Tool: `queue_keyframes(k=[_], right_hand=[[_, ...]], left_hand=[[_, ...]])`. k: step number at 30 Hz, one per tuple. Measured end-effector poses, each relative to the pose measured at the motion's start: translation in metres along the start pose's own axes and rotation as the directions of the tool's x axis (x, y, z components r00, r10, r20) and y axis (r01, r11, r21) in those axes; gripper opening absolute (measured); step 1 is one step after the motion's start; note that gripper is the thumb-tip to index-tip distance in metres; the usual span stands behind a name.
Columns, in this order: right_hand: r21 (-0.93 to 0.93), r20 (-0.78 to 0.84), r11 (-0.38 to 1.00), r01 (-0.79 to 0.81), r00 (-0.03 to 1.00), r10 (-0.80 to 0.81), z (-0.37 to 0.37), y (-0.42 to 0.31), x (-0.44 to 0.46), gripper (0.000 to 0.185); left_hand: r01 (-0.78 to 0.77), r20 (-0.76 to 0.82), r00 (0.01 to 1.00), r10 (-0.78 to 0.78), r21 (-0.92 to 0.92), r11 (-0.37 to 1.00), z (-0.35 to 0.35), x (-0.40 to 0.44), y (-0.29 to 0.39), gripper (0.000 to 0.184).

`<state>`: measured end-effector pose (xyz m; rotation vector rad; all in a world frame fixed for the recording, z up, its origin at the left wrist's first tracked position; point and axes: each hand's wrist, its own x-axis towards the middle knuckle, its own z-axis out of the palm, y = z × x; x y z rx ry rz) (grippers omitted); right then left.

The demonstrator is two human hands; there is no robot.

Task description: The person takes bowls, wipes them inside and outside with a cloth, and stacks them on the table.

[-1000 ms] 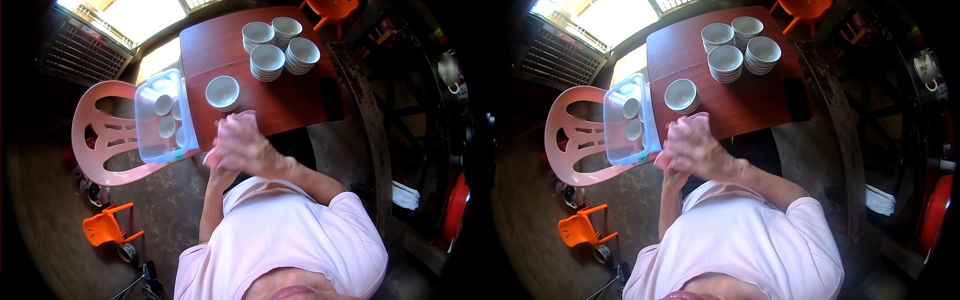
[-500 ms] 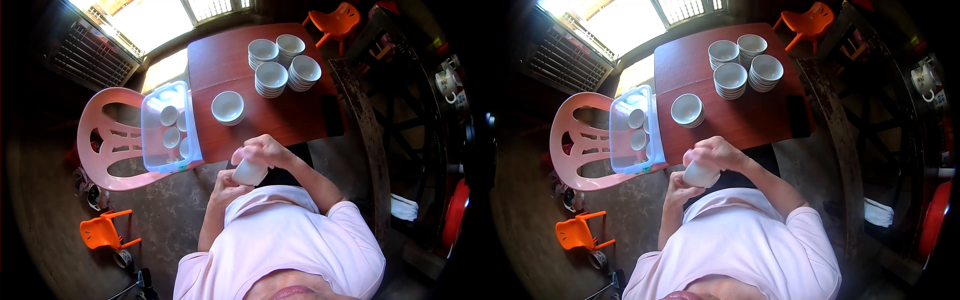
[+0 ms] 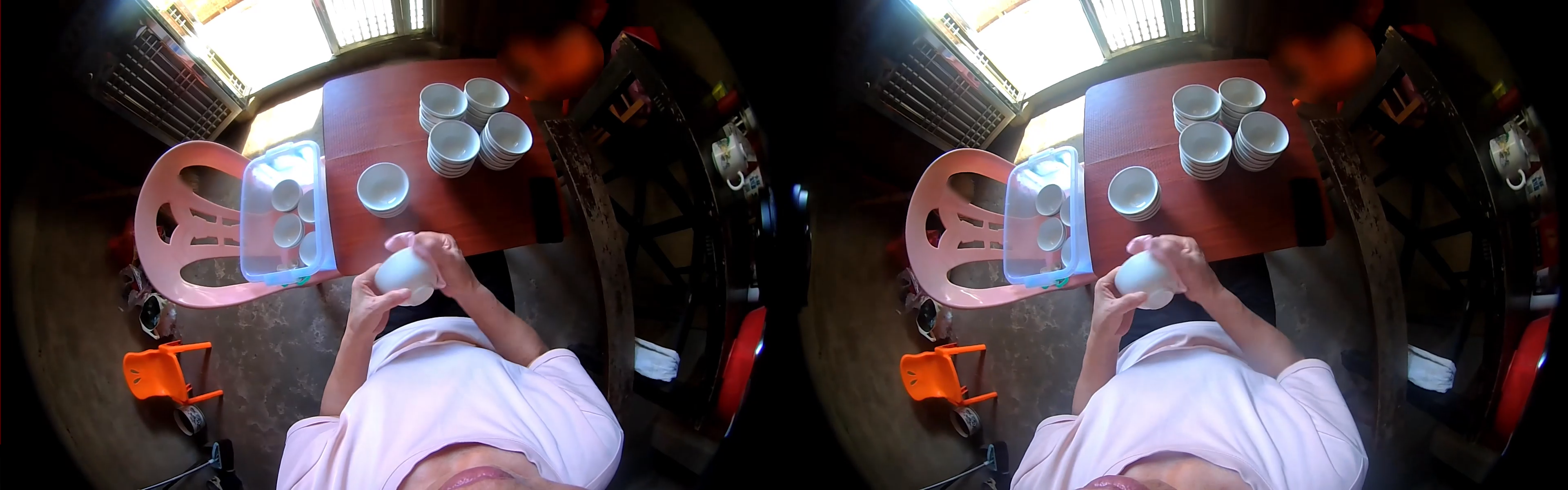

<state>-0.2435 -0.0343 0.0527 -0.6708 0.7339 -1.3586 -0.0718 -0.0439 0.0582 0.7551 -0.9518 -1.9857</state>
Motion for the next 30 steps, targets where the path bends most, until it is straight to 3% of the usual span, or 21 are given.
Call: queue_keyframes(k=[1,2,4,5,6,8,10,11,12,13,16,17,18,20,21,24,25,26,28,29,30], right_hand=[[0.305,-0.086,0.949,-0.079,0.99,0.11,0.011,0.009,0.001,0.035],[0.333,-0.211,0.942,-0.036,0.971,0.111,0.005,0.03,0.0,0.037],[-0.201,-0.099,0.979,-0.023,0.995,0.003,-0.001,0.007,-0.002,0.036],[-0.519,-0.098,0.855,-0.018,0.994,-0.038,0.013,-0.015,-0.006,0.034],[-0.771,0.144,0.599,0.215,0.976,-0.165,0.017,-0.026,-0.004,0.031],[-0.874,0.403,0.171,0.455,0.875,-0.269,0.02,-0.025,0.002,0.031],[-0.799,0.121,0.569,0.195,0.979,-0.165,0.014,-0.023,0.002,0.032],[-0.429,0.001,0.896,0.118,0.992,-0.13,0.009,-0.013,0.002,0.031],[0.055,-0.081,0.997,0.048,0.996,-0.043,0.008,-0.001,0.003,0.03],[0.394,-0.185,0.918,0.051,0.982,0.025,0.016,0.013,-0.002,0.032],[0.261,-0.192,0.964,0.049,0.981,0.002,0.002,0.016,0.0,0.033],[0.002,0.032,0.984,0.176,0.984,-0.176,-0.01,0.015,0.009,0.034],[-0.488,-0.139,0.868,-0.095,0.99,0.03,0.007,-0.018,0.004,0.033],[-0.925,0.281,0.196,0.324,0.935,-0.218,0.01,-0.025,0.006,0.033],[-0.904,0.381,0.075,0.42,0.874,-0.301,0.018,-0.018,0.007,0.034],[-0.777,0.064,0.564,0.279,0.926,-0.371,0.008,-0.003,0.005,0.038],[-0.385,-0.122,0.916,0.11,0.978,-0.169,0.002,0.003,0.002,0.035],[0.055,-0.095,0.996,0.071,0.993,-0.066,0.0,0.01,0.006,0.033],[0.235,-0.272,0.971,0.049,0.962,0.017,-0.002,0.025,0.004,0.03],[-0.237,-0.148,0.963,0.13,0.975,-0.168,-0.011,0.026,0.004,0.029],[-0.643,0.044,0.729,0.235,0.961,-0.272,-0.009,0.005,0.005,0.029]], left_hand=[[-0.012,-0.024,1.0,0.011,-0.034,0.999,0.004,0.001,0.002,0.04],[-0.019,-0.049,0.999,0.016,-0.067,0.998,0.007,0.001,0.005,0.039],[0.015,0.006,1.0,-0.016,0.137,0.99,-0.003,0.0,-0.003,0.036],[0.029,0.036,0.999,-0.039,0.239,0.971,-0.007,0.0,-0.006,0.034],[-0.053,0.098,0.995,0.01,0.44,0.897,0.007,0.0,0.002,0.029],[-0.031,0.036,0.999,0.017,0.43,0.902,0.002,0.001,-0.011,0.026],[-0.039,0.082,0.996,0.024,0.19,0.981,0.001,0.003,-0.003,0.031],[-0.071,0.064,0.996,0.068,0.039,0.997,0.004,0.002,-0.003,0.036],[-0.108,0.035,0.993,0.113,-0.111,0.988,0.007,0.002,-0.004,0.04],[-0.155,-0.02,0.988,0.154,-0.171,0.973,0.01,0.004,-0.006,0.045],[0.028,0.054,0.998,-0.035,0.131,0.991,-0.001,0.004,0.002,0.044],[0.013,0.088,0.996,-0.035,0.232,0.973,0.001,0.004,0.009,0.039],[0.015,0.1,0.994,-0.046,0.293,0.956,-0.003,0.007,0.008,0.038],[0.021,0.112,0.991,-0.072,0.405,0.914,-0.015,0.009,-0.002,0.034],[-0.037,0.116,0.993,-0.006,0.358,0.933,-0.009,0.008,-0.006,0.028],[-0.054,0.023,0.998,0.053,0.067,0.996,0.001,0.008,0.002,0.024],[-0.061,0.076,0.995,0.066,-0.06,0.996,-0.011,0.011,-0.003,0.024],[0.008,0.035,0.999,-0.002,-0.17,0.985,-0.019,0.009,-0.009,0.028],[0.006,0.015,1.0,-0.003,-0.203,0.979,-0.004,0.007,-0.009,0.03],[0.031,0.007,1.0,-0.031,-0.139,0.99,0.0,0.006,-0.007,0.029],[0.031,0.026,0.999,-0.031,0.011,0.999,-0.001,0.006,-0.011,0.029]])
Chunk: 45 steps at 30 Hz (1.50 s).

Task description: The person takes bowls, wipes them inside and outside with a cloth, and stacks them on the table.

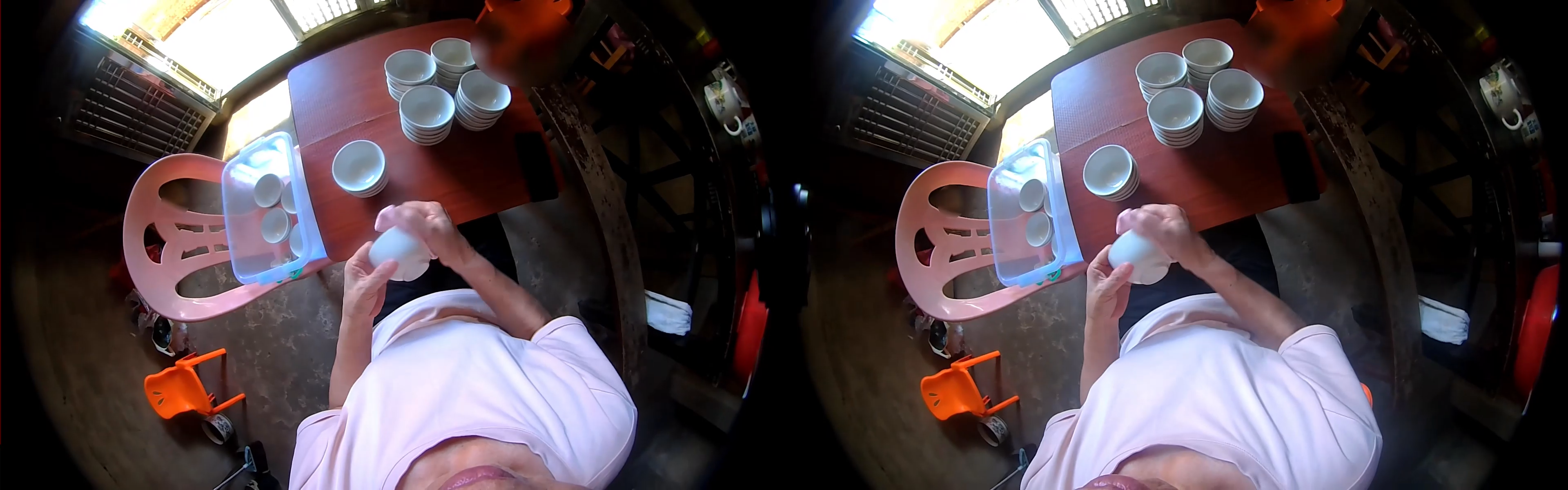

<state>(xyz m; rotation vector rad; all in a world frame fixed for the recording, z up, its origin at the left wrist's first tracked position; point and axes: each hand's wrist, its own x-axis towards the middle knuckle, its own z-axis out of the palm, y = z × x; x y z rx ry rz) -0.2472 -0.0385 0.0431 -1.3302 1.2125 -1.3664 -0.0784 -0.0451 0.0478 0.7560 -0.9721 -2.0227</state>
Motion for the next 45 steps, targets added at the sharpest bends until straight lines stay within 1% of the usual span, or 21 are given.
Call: queue_keyframes(k=[1,3,4,7,11,14,16,18,21,22,24,27,28,30,32,33,34,36,40,41,45], right_hand=[[-0.423,0.163,0.883,0.201,0.976,-0.144,-0.008,-0.018,0.003,0.028],[-0.576,0.167,0.795,0.192,0.979,-0.116,0.007,-0.033,0.005,0.025],[-0.568,0.082,0.814,0.118,0.993,-0.087,0.012,-0.031,0.007,0.022],[0.091,-0.148,0.992,-0.085,0.984,0.098,0.007,-0.026,0.007,0.029],[0.816,-0.142,0.566,-0.121,0.907,0.398,0.021,0.002,-0.005,0.025],[0.136,-0.047,0.974,-0.182,0.981,0.189,0.0,-0.017,0.005,0.025],[-0.528,0.233,0.782,0.33,0.942,-0.241,-0.002,-0.033,0.013,0.027],[-0.497,0.153,0.814,0.3,0.954,-0.258,0.001,-0.034,0.016,0.031],[0.256,0.055,0.926,-0.279,0.96,0.274,-0.006,-0.013,0.005,0.038],[0.498,-0.051,0.867,-0.012,0.998,0.043,0.005,0.033,0.002,0.039],[0.694,-0.03,0.7,-0.168,0.965,0.261,0.01,0.025,-0.003,0.037],[-0.032,0.013,0.968,-0.249,0.968,0.249,-0.009,-0.029,0.006,0.036],[-0.476,0.124,0.81,0.342,0.938,-0.323,-0.004,-0.014,0.016,0.037],[-0.521,0.167,0.739,0.428,0.9,-0.404,0.0,-0.031,0.02,0.038],[-0.251,0.091,0.966,0.053,0.995,-0.031,-0.005,-0.033,0.018,0.034],[0.14,0.08,0.955,-0.26,0.965,0.251,-0.007,-0.012,0.009,0.032],[0.596,0.062,0.782,-0.181,0.982,0.179,0.004,0.008,0.004,0.036],[0.82,-0.139,0.559,-0.127,0.903,0.408,0.03,0.017,-0.004,0.044],[-0.258,0.226,0.924,-0.281,0.913,0.34,-0.013,-0.035,0.01,0.043],[-0.467,0.306,0.884,0.037,0.944,0.122,-0.01,-0.027,0.014,0.042],[0.17,0.129,0.929,-0.33,0.942,0.311,-0.012,-0.012,0.01,0.038]], left_hand=[[-0.003,0.021,1.0,0.0,0.147,0.989,-0.003,0.001,-0.006,0.029],[-0.056,0.018,0.998,0.054,0.466,0.883,-0.001,0.005,-0.013,0.029],[-0.065,0.049,0.997,0.056,0.205,0.977,0.0,0.008,-0.011,0.03],[-0.029,-0.029,0.999,0.028,-0.053,0.998,-0.01,0.011,-0.007,0.033],[-0.123,-0.12,0.988,0.093,-0.283,0.951,0.004,0.007,-0.012,0.033],[-0.114,0.019,0.993,0.114,0.015,0.993,-0.011,0.003,-0.016,0.031],[-0.171,-0.007,0.982,0.188,0.392,0.904,0.003,0.005,-0.014,0.026],[-0.146,-0.014,0.989,0.148,0.114,0.983,0.002,0.008,-0.012,0.023],[-0.171,-0.033,0.985,0.169,-0.084,0.982,-0.002,0.007,-0.01,0.022],[-0.147,-0.034,0.989,0.144,-0.096,0.985,-0.003,0.007,-0.01,0.021],[-0.09,-0.036,0.996,0.087,-0.114,0.989,-0.007,0.006,-0.009,0.02],[-0.12,0.073,0.992,0.1,0.365,0.923,-0.014,0.009,0.003,0.025],[-0.163,0.11,0.986,0.123,0.543,0.824,-0.011,0.01,0.009,0.025],[-0.168,0.092,0.986,0.14,0.522,0.836,0.0,0.009,0.009,0.022],[-0.145,0.011,0.989,0.149,0.31,0.939,0.001,0.011,0.007,0.019],[-0.135,0.034,0.991,0.132,0.108,0.985,-0.007,0.01,0.005,0.014],[-0.135,-0.006,0.991,0.135,-0.113,0.984,-0.006,0.012,0.003,0.011],[-0.091,-0.048,0.996,0.08,-0.314,0.945,-0.001,0.01,0.003,0.011],[-0.05,0.044,0.998,0.04,0.251,0.967,-0.011,0.007,-0.004,0.011],[-0.049,0.041,0.998,0.043,0.17,0.984,-0.01,0.006,-0.006,0.012],[-0.12,0.045,0.99,0.131,-0.195,0.973,-0.007,0.016,-0.003,0.015]])
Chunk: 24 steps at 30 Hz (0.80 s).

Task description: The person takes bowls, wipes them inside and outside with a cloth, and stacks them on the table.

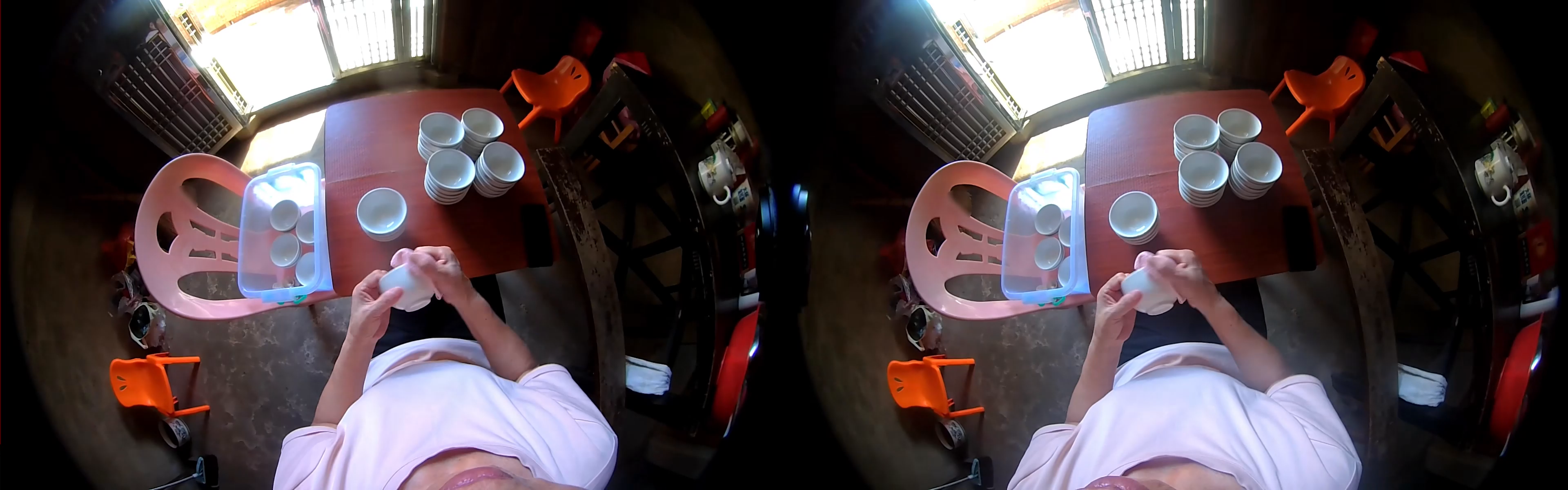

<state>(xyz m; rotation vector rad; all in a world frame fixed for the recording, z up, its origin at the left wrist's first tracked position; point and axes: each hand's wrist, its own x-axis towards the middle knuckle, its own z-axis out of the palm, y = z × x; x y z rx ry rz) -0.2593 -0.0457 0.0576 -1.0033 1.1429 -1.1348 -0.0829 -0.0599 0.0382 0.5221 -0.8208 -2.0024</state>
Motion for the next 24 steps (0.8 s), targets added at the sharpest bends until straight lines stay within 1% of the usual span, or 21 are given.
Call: queue_keyframes(k=[1,2,3,4,5,6,7,8,9,11,12,13,14,15,17,18,19,20,23,24], right_hand=[[0.383,-0.024,0.913,0.142,0.989,-0.143,0.01,0.001,-0.002,0.037],[0.523,-0.137,0.841,0.138,0.988,-0.077,0.02,0.017,-0.005,0.038],[0.65,-0.236,0.745,0.15,0.972,0.01,0.029,0.017,-0.005,0.039],[0.586,-0.208,0.802,0.119,0.978,0.007,0.025,0.012,-0.007,0.04],[0.295,-0.137,0.955,0.022,0.99,0.02,0.016,0.004,-0.01,0.04],[-0.036,-0.077,0.998,-0.054,0.996,0.052,0.009,-0.019,-0.012,0.04],[-0.367,-0.033,0.924,-0.104,0.995,0.099,0.006,-0.03,-0.011,0.041],[-0.626,0.083,0.731,0.272,0.955,-0.284,0.008,-0.027,-0.008,0.039],[-0.715,0.197,0.57,0.404,0.899,-0.391,0.011,-0.031,-0.006,0.033],[-0.556,0.106,0.762,0.333,0.937,-0.332,0.011,-0.031,-0.006,0.035],[-0.193,0.002,0.942,0.274,0.96,-0.279,0.012,-0.02,-0.007,0.033],[0.209,-0.068,0.958,0.195,0.98,-0.184,0.013,0.002,-0.009,0.032],[0.58,-0.089,0.808,0.105,0.994,-0.066,0.014,0.027,-0.01,0.033],[0.707,-0.182,0.69,0.153,0.983,-0.032,0.026,0.03,-0.009,0.033],[0.505,-0.127,0.85,0.147,0.987,-0.096,0.015,0.025,-0.016,0.034],[0.135,0.018,0.991,0.006,1.0,-0.009,0.005,0.0,-0.016,0.034],[-0.272,0.117,0.958,-0.095,0.985,0.13,-0.004,-0.019,-0.014,0.036],[-0.485,0.166,0.866,0.125,0.985,-0.049,0.002,-0.021,-0.012,0.037],[-0.313,0.024,0.947,0.073,0.997,-0.069,0.005,-0.025,-0.01,0.035],[-0.034,-0.015,0.998,0.053,0.998,-0.054,-0.004,0.003,-0.008,0.034]], left_hand=[[-0.005,-0.067,0.998,-0.001,-0.095,0.996,0.011,-0.001,0.007,0.015],[-0.01,-0.06,0.998,0.003,-0.108,0.994,0.007,0.0,0.005,0.016],[-0.013,-0.053,0.999,0.007,-0.119,0.993,0.003,0.0,0.003,0.017],[0.03,-0.037,0.999,-0.03,-0.006,1.0,-0.001,-0.001,0.004,0.018],[0.074,-0.027,0.997,-0.072,0.108,0.991,-0.006,-0.002,0.007,0.02],[0.117,-0.021,0.993,-0.115,0.223,0.968,-0.01,-0.003,0.011,0.021],[0.07,0.026,0.994,-0.105,0.579,0.812,-0.009,-0.003,0.019,0.023],[0.004,0.095,0.992,-0.082,0.631,0.775,-0.001,-0.002,0.022,0.023],[-0.067,0.164,0.985,-0.061,0.675,0.735,0.007,0.001,0.021,0.023],[-0.017,0.108,0.993,-0.038,0.462,0.887,0.002,0.0,0.012,0.018],[-0.004,0.088,0.996,-0.027,0.337,0.942,-0.003,-0.002,0.01,0.017],[0.008,0.067,0.998,-0.022,0.205,0.979,-0.006,-0.003,0.01,0.016],[0.028,0.017,0.999,-0.027,-0.029,0.999,0.003,-0.003,0.013,0.014],[0.05,-0.009,0.999,-0.051,-0.135,0.99,0.006,-0.004,0.01,0.015],[0.066,0.012,0.998,-0.066,-0.07,0.995,0.0,-0.007,0.005,0.014],[0.085,0.04,0.995,-0.093,0.174,0.981,-0.006,-0.007,0.003,0.014],[0.093,0.065,0.989,-0.13,0.407,0.909,-0.009,-0.008,0.002,0.014],[0.071,0.066,0.992,-0.111,0.442,0.894,0.01,-0.007,0.004,0.014],[0.082,0.005,0.997,-0.083,0.098,0.992,0.009,-0.002,0.001,0.015],[0.054,0.002,0.999,-0.054,-0.047,0.997,-0.002,-0.001,-0.004,0.016]])
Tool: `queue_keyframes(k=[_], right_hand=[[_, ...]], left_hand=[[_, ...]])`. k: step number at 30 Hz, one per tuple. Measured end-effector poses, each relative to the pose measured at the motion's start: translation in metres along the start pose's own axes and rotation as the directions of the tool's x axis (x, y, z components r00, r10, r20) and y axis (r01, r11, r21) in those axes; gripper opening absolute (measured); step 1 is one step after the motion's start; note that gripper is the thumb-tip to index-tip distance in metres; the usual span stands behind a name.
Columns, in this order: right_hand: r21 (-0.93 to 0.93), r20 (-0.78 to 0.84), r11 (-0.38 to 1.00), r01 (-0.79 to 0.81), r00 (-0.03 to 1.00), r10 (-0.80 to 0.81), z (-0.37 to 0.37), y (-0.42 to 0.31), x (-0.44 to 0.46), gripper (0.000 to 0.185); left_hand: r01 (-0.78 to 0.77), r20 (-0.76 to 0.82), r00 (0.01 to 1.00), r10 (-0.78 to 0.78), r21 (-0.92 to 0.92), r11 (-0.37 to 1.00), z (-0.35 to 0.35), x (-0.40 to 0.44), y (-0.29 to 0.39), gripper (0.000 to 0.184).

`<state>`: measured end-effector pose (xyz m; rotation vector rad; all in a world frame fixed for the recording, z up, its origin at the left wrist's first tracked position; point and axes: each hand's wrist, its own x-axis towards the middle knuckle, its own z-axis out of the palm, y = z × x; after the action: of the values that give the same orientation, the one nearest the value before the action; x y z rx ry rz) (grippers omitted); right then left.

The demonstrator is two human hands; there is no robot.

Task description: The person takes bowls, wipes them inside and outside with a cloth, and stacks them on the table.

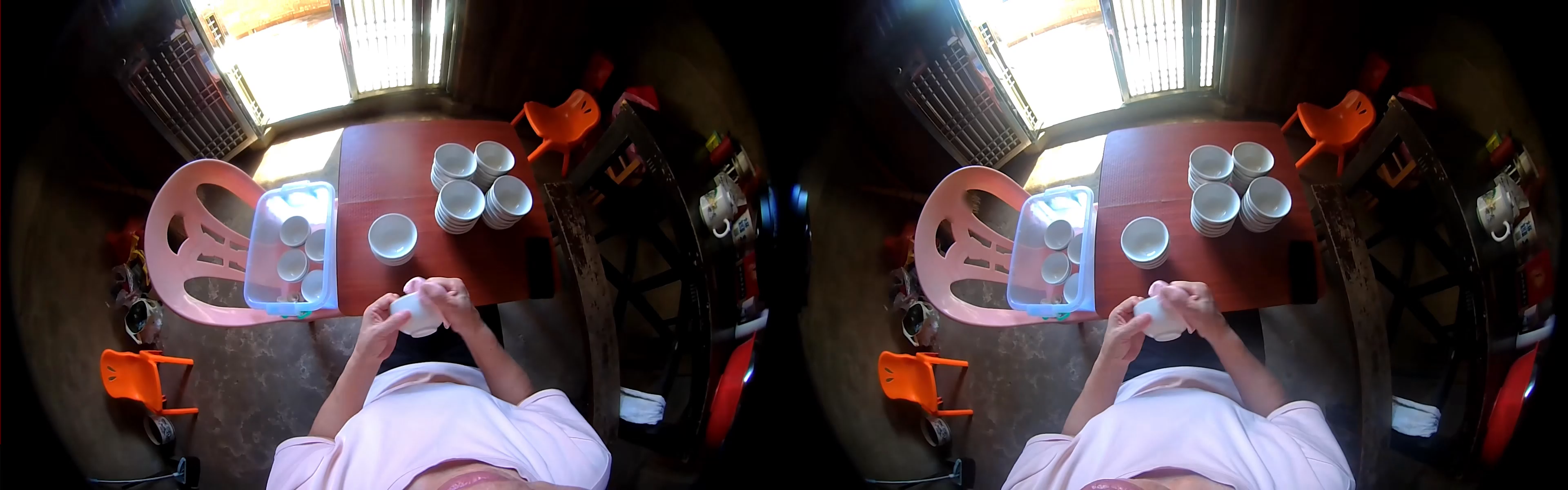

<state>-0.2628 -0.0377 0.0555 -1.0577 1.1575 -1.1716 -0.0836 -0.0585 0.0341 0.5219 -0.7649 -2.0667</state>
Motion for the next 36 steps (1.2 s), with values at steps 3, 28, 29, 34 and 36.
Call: queue_keyframes(k=[3,28,29,34,36], right_hand=[[0.708,-0.381,0.686,0.167,0.909,0.172,0.042,0.02,-0.002,0.032],[0.563,-0.261,0.826,0.036,0.956,0.137,0.022,0.016,-0.003,0.033],[0.607,-0.261,0.793,0.046,0.955,0.145,0.025,0.022,-0.003,0.033],[-0.402,0.159,0.913,0.065,0.987,-0.001,0.004,-0.044,-0.003,0.039],[-0.179,0.139,0.983,0.029,0.99,-0.004,-0.004,-0.014,0.006,0.036]], left_hand=[[-0.04,-0.103,0.995,0.014,-0.258,0.965,0.007,0.002,0.0,0.016],[0.053,0.049,0.998,-0.047,-0.127,0.99,-0.001,0.001,-0.002,0.018],[0.079,0.053,0.996,-0.074,-0.109,0.991,-0.003,-0.001,0.001,0.018],[0.099,0.122,0.977,-0.176,0.474,0.875,-0.007,-0.004,0.016,0.022],[0.078,0.101,0.988,-0.114,0.308,0.948,-0.006,-0.004,0.012,0.021]])
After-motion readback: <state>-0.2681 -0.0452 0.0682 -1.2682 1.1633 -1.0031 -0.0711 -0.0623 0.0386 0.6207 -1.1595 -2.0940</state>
